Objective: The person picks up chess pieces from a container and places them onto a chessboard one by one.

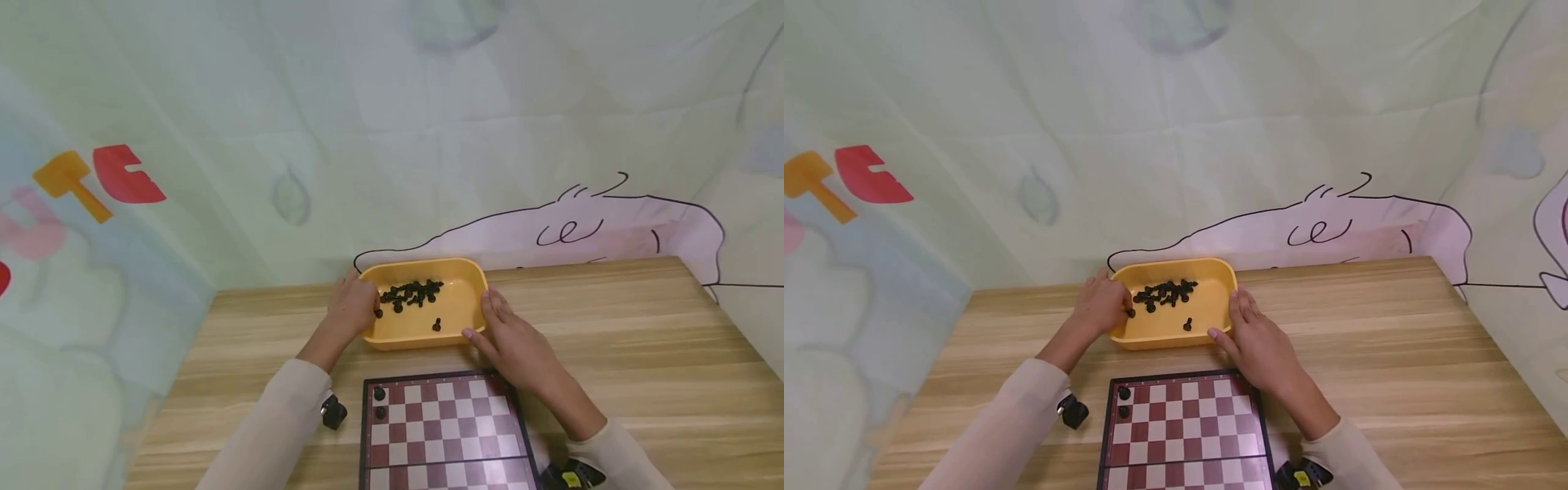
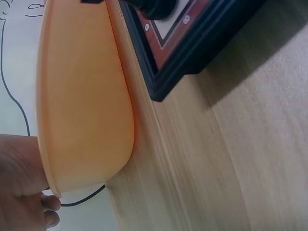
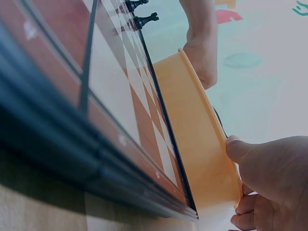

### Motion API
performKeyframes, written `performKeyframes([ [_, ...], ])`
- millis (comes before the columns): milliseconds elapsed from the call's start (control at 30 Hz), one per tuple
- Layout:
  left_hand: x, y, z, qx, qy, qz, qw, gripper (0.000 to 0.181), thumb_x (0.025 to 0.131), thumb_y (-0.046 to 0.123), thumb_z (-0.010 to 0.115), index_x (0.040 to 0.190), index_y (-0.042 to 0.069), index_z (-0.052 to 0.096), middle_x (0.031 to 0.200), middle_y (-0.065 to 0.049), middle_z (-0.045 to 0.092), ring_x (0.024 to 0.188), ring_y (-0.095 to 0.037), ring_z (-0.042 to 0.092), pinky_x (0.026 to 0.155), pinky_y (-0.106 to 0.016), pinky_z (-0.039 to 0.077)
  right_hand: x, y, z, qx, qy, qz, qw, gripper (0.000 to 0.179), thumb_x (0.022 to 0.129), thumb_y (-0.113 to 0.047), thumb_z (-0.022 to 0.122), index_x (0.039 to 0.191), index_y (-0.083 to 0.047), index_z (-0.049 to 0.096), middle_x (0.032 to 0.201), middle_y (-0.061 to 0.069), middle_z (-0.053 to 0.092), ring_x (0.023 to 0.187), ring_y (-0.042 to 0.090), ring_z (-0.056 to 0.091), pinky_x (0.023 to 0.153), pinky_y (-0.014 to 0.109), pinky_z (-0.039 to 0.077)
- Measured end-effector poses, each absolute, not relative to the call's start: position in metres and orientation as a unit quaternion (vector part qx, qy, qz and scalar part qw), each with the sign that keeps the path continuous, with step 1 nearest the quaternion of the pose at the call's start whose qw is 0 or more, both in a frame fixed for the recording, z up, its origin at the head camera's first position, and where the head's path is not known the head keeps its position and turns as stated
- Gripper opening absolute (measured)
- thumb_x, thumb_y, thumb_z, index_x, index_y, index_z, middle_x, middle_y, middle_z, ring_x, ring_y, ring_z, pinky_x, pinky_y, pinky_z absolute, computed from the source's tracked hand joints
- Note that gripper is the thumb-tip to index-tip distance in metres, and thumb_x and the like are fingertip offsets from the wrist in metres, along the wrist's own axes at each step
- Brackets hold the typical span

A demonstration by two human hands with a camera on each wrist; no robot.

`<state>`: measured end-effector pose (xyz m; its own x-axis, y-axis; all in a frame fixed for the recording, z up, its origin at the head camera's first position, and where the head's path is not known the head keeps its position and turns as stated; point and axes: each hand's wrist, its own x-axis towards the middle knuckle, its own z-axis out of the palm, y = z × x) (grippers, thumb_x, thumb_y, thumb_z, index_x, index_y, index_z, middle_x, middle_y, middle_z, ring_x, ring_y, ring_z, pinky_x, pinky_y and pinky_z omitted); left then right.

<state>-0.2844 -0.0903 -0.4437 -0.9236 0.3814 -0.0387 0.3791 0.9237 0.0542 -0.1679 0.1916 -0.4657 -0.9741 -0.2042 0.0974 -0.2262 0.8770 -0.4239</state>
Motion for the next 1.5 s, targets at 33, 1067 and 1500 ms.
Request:
performKeyframes([
  [33, -0.284, -0.091, -0.444, 0.194, 0.98, 0.023, 0.025, 0.035, 0.088, 0.01, 0.085, 0.058, 0.018, 0.07, 0.082, 0.0, 0.076, 0.116, -0.032, 0.055, 0.085, -0.038, 0.045, -0.168, 0.191, -0.466, 0.111, -0.968, 0.222, 0.025, 0.086, 0.11, -0.053, 0.05, 0.164, 0.008, 0.022, 0.173, 0.027, 0.016, 0.159, 0.046, 0.028, 0.125, 0.062, 0.035],
  [1067, -0.271, -0.097, -0.437, 0.22, 0.968, 0.092, -0.074, 0.007, 0.092, 0.014, 0.083, 0.097, 0.012, 0.085, 0.097, -0.003, 0.082, 0.094, -0.027, 0.066, 0.089, -0.043, 0.055, -0.169, 0.19, -0.467, 0.108, -0.97, 0.214, 0.024, 0.087, 0.11, -0.055, 0.049, 0.164, 0.007, 0.022, 0.174, 0.026, 0.017, 0.16, 0.044, 0.027, 0.126, 0.061, 0.035],
  [1500, -0.266, -0.099, -0.441, 0.258, 0.946, 0.129, -0.145, 0.006, 0.09, 0.013, 0.084, 0.095, 0.013, 0.087, 0.094, -0.002, 0.082, 0.087, -0.024, 0.067, 0.075, -0.038, 0.054, -0.168, 0.191, -0.466, 0.108, -0.969, 0.221, 0.024, 0.085, 0.11, -0.053, 0.05, 0.164, 0.008, 0.022, 0.174, 0.026, 0.017, 0.16, 0.044, 0.026, 0.126, 0.062, 0.035],
])
